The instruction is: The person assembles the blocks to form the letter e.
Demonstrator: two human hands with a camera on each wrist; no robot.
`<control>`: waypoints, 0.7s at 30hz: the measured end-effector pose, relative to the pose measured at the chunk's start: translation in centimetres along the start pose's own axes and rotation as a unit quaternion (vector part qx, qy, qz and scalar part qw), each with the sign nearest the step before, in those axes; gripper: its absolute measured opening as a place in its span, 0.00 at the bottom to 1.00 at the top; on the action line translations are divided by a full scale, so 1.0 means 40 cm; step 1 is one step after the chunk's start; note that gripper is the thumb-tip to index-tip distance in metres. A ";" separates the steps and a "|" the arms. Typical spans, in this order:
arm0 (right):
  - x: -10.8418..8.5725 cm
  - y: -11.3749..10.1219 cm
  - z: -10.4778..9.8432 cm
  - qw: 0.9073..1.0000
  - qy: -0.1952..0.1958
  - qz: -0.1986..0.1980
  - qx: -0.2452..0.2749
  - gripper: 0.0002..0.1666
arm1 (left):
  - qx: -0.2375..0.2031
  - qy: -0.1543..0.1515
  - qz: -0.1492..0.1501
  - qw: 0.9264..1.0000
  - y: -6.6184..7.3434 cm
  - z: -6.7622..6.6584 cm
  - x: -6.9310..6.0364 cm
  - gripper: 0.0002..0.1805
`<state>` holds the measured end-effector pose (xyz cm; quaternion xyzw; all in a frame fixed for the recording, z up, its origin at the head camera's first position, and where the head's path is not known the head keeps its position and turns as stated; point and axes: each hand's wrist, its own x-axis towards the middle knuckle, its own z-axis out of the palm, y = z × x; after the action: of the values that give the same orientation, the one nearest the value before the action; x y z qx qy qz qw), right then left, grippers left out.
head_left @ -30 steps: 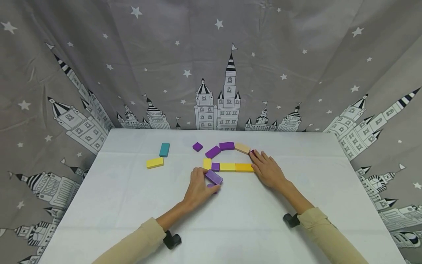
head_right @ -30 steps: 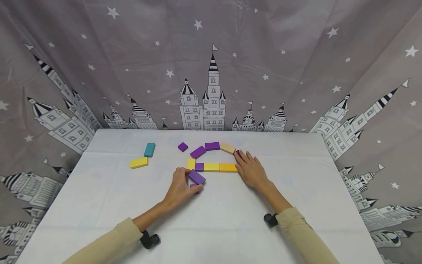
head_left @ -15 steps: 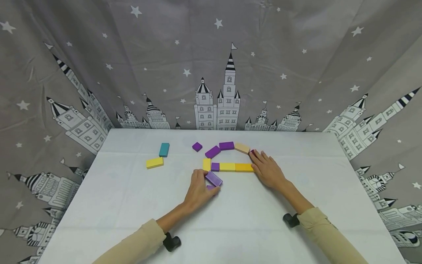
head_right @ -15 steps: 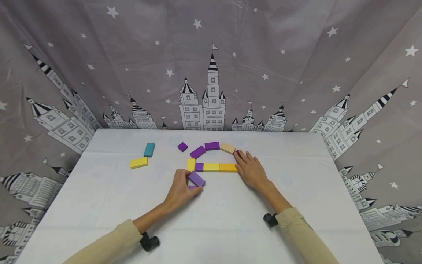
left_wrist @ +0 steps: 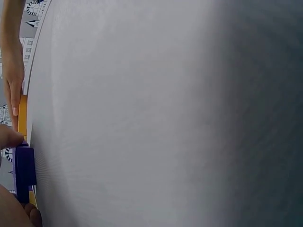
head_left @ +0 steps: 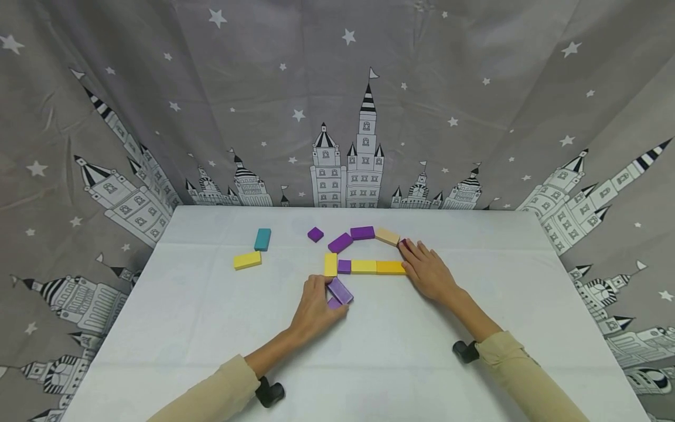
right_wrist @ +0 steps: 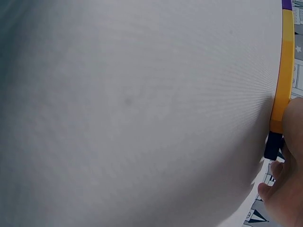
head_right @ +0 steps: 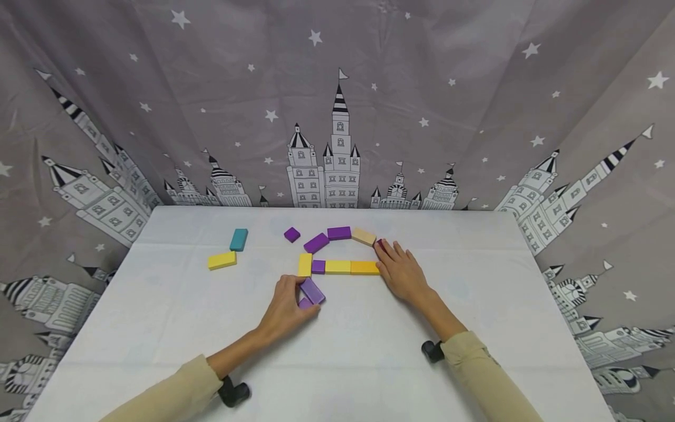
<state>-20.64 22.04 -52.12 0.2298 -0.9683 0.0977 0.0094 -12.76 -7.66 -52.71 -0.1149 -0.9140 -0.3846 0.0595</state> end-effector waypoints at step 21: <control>-0.001 -0.003 -0.006 1.000 -0.014 0.009 -0.003 0.33 | 0.010 -0.012 -0.002 1.000 0.001 -0.009 -0.001 0.36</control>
<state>-20.58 22.00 -51.88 0.2228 -0.9705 0.0918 -0.0039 -12.70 -7.89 -52.45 -0.1172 -0.9186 -0.3742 0.0492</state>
